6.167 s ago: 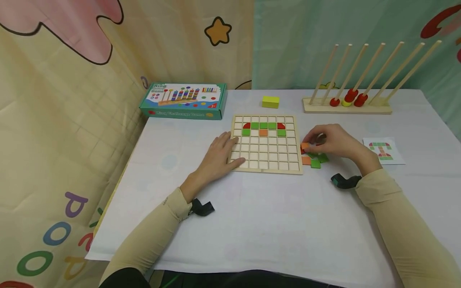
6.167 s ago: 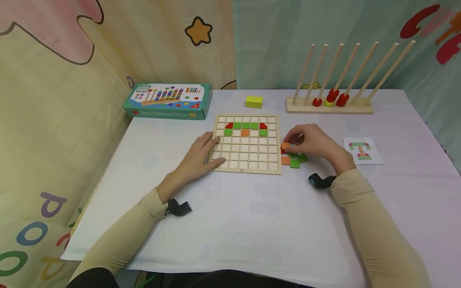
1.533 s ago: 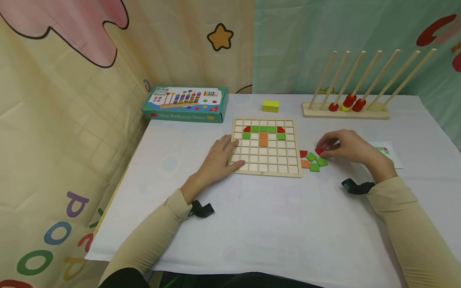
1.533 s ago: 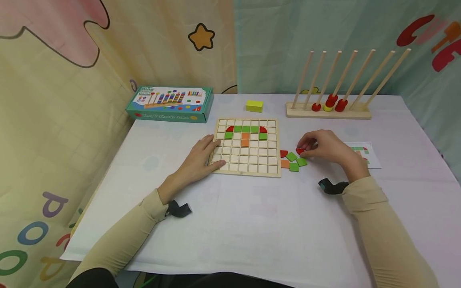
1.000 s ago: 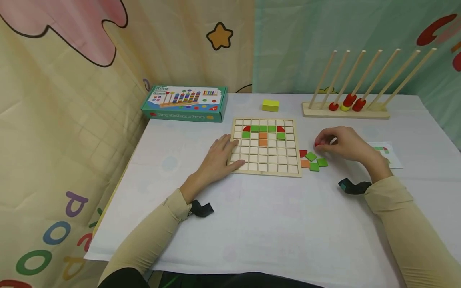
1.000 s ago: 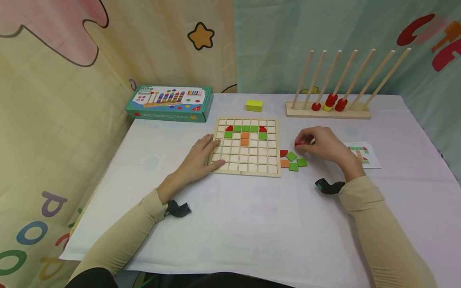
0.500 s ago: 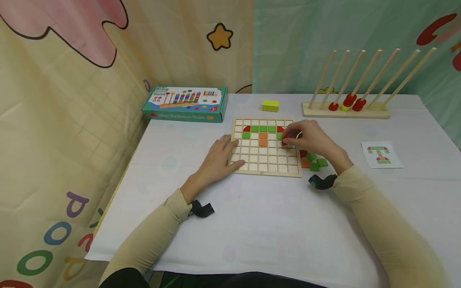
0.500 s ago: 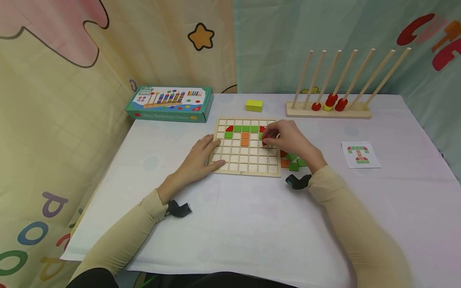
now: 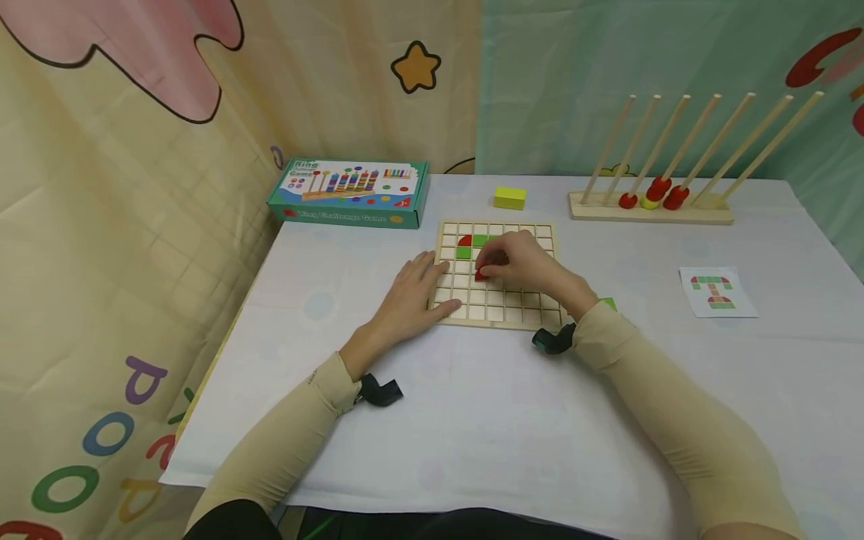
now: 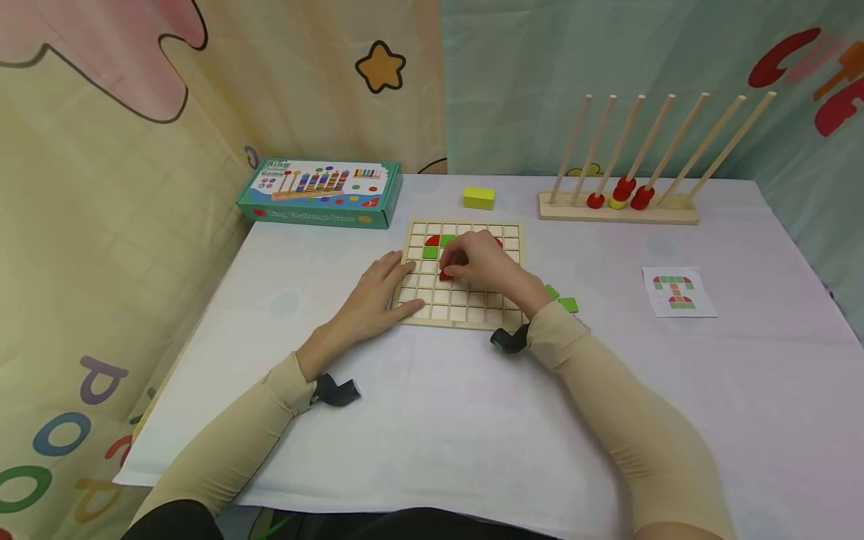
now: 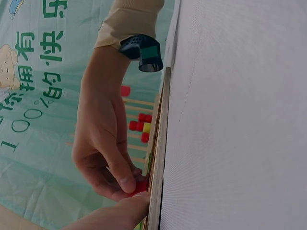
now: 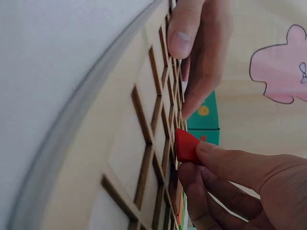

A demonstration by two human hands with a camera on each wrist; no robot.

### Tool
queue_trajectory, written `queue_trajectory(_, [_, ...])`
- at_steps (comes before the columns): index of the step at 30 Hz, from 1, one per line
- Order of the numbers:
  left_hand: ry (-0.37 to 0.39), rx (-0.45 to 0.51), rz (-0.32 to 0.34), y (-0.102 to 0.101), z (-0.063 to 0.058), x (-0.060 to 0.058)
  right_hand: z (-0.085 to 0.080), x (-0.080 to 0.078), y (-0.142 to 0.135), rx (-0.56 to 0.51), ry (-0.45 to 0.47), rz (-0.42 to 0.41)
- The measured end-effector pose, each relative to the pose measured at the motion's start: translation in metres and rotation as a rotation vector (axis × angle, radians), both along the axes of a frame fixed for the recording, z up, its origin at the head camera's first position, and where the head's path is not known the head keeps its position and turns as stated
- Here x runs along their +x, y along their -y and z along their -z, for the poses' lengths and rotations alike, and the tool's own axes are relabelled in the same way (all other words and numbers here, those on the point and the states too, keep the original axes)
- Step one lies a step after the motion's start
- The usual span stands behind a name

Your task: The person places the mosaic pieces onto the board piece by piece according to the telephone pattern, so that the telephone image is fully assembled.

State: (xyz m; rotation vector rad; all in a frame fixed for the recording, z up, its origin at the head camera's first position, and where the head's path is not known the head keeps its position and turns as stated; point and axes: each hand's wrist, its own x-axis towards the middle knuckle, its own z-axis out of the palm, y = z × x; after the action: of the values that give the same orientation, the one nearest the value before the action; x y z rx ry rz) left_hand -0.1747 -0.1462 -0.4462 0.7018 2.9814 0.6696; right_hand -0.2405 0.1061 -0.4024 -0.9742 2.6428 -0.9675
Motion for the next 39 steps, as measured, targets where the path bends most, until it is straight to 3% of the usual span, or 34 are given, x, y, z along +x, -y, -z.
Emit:
queue_trajectory(12, [0.004, 0.0, -0.003, 0.001, -0.001, 0.0, 0.003, 0.011, 0.005, 0.017, -0.003, 0.037])
queue_trajectory(21, [-0.002, 0.003, -0.004, 0.001, 0.0, 0.001, 0.006, 0.012, 0.006, -0.024, -0.009, -0.02])
queue_trajectory(39, [-0.002, 0.007, 0.0, 0.0, 0.0, 0.0, 0.006, 0.014, 0.005, -0.008, -0.044, -0.042])
